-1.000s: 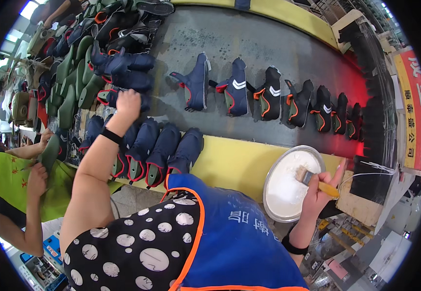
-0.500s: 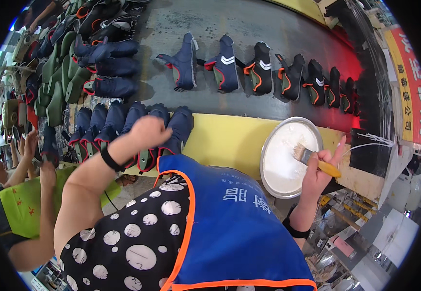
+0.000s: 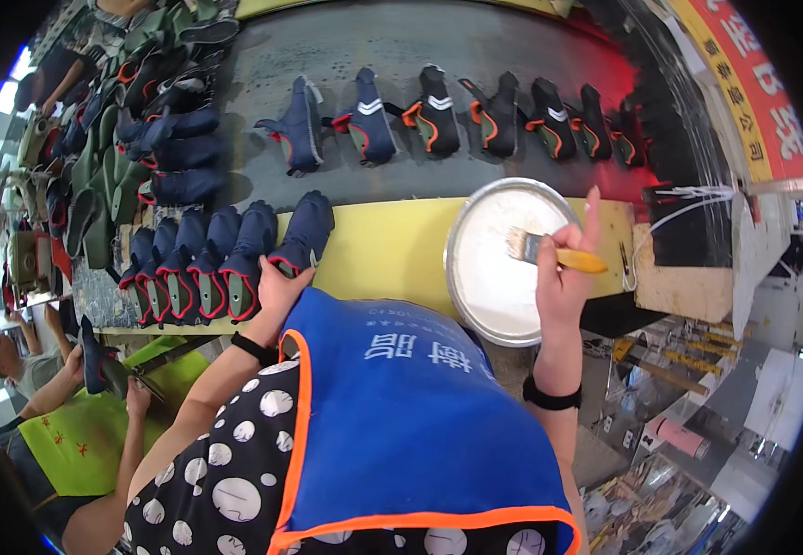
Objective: Applying white adhesive to the soles of shoes using a brush on a manufacturing assembly line.
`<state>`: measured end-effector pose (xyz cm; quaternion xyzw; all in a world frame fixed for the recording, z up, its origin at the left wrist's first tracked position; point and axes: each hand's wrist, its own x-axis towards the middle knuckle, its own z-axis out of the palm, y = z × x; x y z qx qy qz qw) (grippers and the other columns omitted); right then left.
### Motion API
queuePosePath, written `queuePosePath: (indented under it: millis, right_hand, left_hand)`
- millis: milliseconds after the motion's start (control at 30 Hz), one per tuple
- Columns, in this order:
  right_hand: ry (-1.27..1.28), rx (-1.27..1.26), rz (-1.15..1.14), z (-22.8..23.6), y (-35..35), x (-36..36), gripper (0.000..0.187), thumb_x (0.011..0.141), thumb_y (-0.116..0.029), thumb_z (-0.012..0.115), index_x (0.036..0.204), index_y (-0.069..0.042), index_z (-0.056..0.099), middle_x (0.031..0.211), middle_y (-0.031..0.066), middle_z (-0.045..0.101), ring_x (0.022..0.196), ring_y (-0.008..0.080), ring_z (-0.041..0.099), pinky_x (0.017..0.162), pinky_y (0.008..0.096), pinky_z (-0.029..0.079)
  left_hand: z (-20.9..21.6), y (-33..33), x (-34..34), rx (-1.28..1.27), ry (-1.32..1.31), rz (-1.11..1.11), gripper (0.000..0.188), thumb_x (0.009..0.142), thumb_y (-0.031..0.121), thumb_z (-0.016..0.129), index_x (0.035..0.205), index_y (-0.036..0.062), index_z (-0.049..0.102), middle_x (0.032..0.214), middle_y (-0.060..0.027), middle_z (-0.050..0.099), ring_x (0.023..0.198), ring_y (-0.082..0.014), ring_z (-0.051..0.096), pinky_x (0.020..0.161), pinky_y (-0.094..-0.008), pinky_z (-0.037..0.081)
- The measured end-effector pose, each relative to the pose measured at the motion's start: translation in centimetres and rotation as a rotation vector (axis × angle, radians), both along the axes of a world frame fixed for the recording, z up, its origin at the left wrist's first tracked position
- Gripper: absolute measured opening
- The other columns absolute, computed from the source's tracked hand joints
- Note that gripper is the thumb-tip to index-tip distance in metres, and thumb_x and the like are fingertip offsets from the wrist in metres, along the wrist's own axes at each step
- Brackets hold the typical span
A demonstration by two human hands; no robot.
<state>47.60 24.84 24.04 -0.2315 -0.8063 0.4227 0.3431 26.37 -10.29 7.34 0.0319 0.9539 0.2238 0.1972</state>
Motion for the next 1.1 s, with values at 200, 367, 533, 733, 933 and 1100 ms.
queuePosePath:
  millis: [200, 367, 533, 733, 933, 1100]
  right_hand:
    - [0.011, -0.033, 0.023, -0.3, 1.1, 0.6, 0.080, 0.089, 0.009, 0.054, 0.159, -0.005, 0.017, 0.072, -0.0030, 0.046, 0.066, 0.0043, 0.042, 0.063, 0.0184, 0.036]
    - [0.208, -0.342, 0.100, 1.2, 0.8, 0.6, 0.085, 0.090, 0.006, 0.053, 0.161, -0.011, 0.011, 0.075, -0.0030, 0.049, 0.063, 0.0028, 0.044, 0.057, 0.0169, 0.038]
    - [0.235, -0.568, 0.055, 1.9, 0.9, 0.7, 0.084, 0.091, 0.002, 0.050, 0.162, -0.018, 0.009, 0.078, -0.0032, 0.050, 0.063, 0.0017, 0.044, 0.054, 0.0163, 0.042]
    - [0.178, -0.487, 0.165, 1.4, 1.2, 0.7, 0.084, 0.089, 0.003, 0.052, 0.161, -0.018, 0.015, 0.078, -0.0027, 0.048, 0.064, 0.0037, 0.043, 0.058, 0.0186, 0.041]
    - [-0.173, 0.006, 0.196, 2.2, -1.1, -1.4, 0.060, 0.085, -0.003, 0.058, 0.144, -0.015, 0.053, 0.104, 0.0051, 0.072, 0.064, 0.0163, 0.053, 0.066, 0.0274, 0.047]
    - [-0.203, 0.119, 0.309, 5.0, -4.1, -4.1, 0.059, 0.084, -0.001, 0.058, 0.142, -0.011, 0.055, 0.093, 0.0059, 0.069, 0.064, 0.0205, 0.059, 0.065, 0.0298, 0.049]
  left_hand:
    - [-2.8, 2.2, -2.0, 0.796, -0.616, 0.108, 0.064, 0.079, 0.024, 0.084, 0.130, -0.0019, 0.056, 0.124, -0.0123, 0.065, 0.111, -0.0211, 0.063, 0.096, -0.0348, 0.050]
    - [-6.0, -1.9, -2.6, 0.291, 0.233, 0.015, 0.088, 0.081, 0.037, 0.080, 0.146, -0.0022, 0.035, 0.124, -0.0311, 0.057, 0.116, -0.0410, 0.059, 0.098, -0.0449, 0.047]
    - [-0.3, 3.4, 0.0, -0.077, -0.042, -0.188, 0.122, 0.065, 0.047, 0.086, 0.158, 0.0113, 0.015, 0.132, -0.0327, 0.052, 0.120, -0.0450, 0.056, 0.102, -0.0492, 0.046]
    - [-0.5, 3.4, -4.7, 0.862, -0.747, 0.211, 0.083, 0.077, 0.010, 0.071, 0.151, 0.0075, 0.033, 0.122, -0.0125, 0.061, 0.108, -0.0251, 0.063, 0.092, -0.0345, 0.053]
    - [12.7, 6.7, -4.3, 1.038, -1.054, -0.196, 0.078, 0.079, 0.008, 0.068, 0.149, 0.0043, 0.035, 0.129, -0.0101, 0.057, 0.115, -0.0197, 0.059, 0.099, -0.0319, 0.048]
    - [17.6, 8.2, -2.5, 0.940, -0.950, -0.493, 0.096, 0.074, 0.013, 0.072, 0.156, 0.0049, 0.022, 0.139, -0.0130, 0.051, 0.127, -0.0234, 0.051, 0.110, -0.0346, 0.038]
